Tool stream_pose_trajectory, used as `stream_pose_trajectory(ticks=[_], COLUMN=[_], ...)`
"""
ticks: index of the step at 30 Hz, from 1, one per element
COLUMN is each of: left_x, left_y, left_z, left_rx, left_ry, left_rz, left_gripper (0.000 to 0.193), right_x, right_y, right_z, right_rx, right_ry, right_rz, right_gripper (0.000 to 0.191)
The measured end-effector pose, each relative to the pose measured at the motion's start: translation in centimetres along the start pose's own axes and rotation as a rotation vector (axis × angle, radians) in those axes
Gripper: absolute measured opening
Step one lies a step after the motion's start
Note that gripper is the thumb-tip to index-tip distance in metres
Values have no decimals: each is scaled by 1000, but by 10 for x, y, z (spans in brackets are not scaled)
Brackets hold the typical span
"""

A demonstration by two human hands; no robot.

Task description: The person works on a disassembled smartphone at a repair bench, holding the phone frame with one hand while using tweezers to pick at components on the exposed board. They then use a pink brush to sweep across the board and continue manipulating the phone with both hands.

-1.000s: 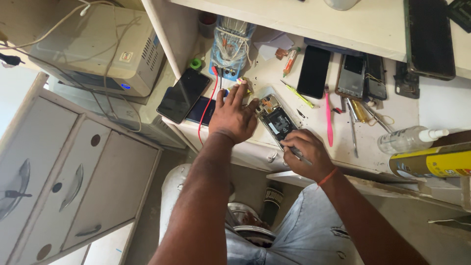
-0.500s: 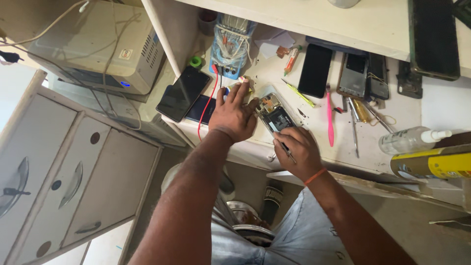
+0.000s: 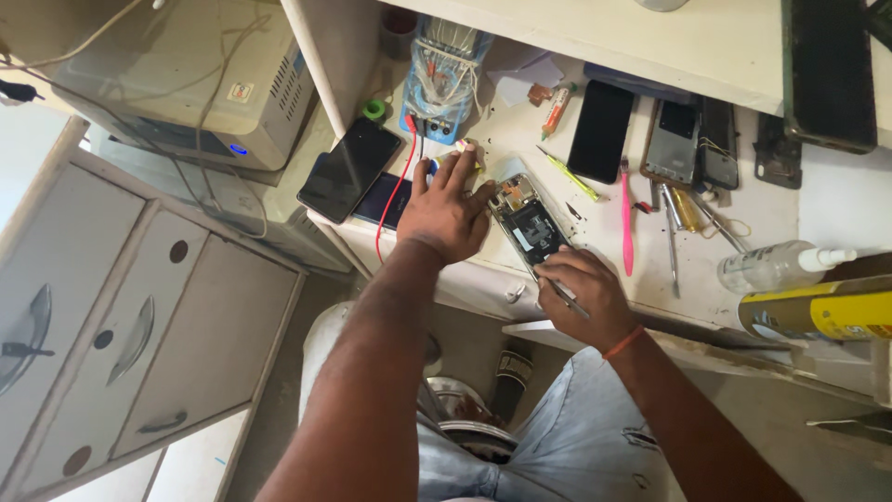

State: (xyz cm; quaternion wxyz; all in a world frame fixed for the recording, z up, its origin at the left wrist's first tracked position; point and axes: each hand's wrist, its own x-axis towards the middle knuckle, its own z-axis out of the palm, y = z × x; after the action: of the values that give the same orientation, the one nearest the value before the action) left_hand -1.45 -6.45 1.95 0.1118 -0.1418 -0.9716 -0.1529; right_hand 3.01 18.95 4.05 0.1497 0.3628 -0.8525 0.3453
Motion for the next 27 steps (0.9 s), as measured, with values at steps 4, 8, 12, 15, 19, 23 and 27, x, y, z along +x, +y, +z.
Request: stream_pose_trajectory(ticks=[4,8,12,15,19,23,27], left_x=[0,0,-1,-1,-2,-2,-3], left_y=[0,1,1,0,0,-1,-2], left_z=[1,1,1,1,2,4,4], left_rx=[3,14,-4,-10,-27,-42,-47], left_ry=[13,30,4,5,14,25,35], left_rz=[8,26,20,22,27,36,45], left_gripper=[50,49,50,49,49,49,49], right_x=[-1,2,10,15,22,29,38], right_y=[-1,-8,-14,-14,-10,-7,-6], right_z=[1,3,8,11,16,25,31], right_rx=[-10,-62,-69,-108,-119,-149,-133], right_ry=[-9,-6,5,22,12,4,22], right_rz=[-1,-12,0,-31,-22,-24,-33], right_gripper=[18,18,16,17,15,16,16])
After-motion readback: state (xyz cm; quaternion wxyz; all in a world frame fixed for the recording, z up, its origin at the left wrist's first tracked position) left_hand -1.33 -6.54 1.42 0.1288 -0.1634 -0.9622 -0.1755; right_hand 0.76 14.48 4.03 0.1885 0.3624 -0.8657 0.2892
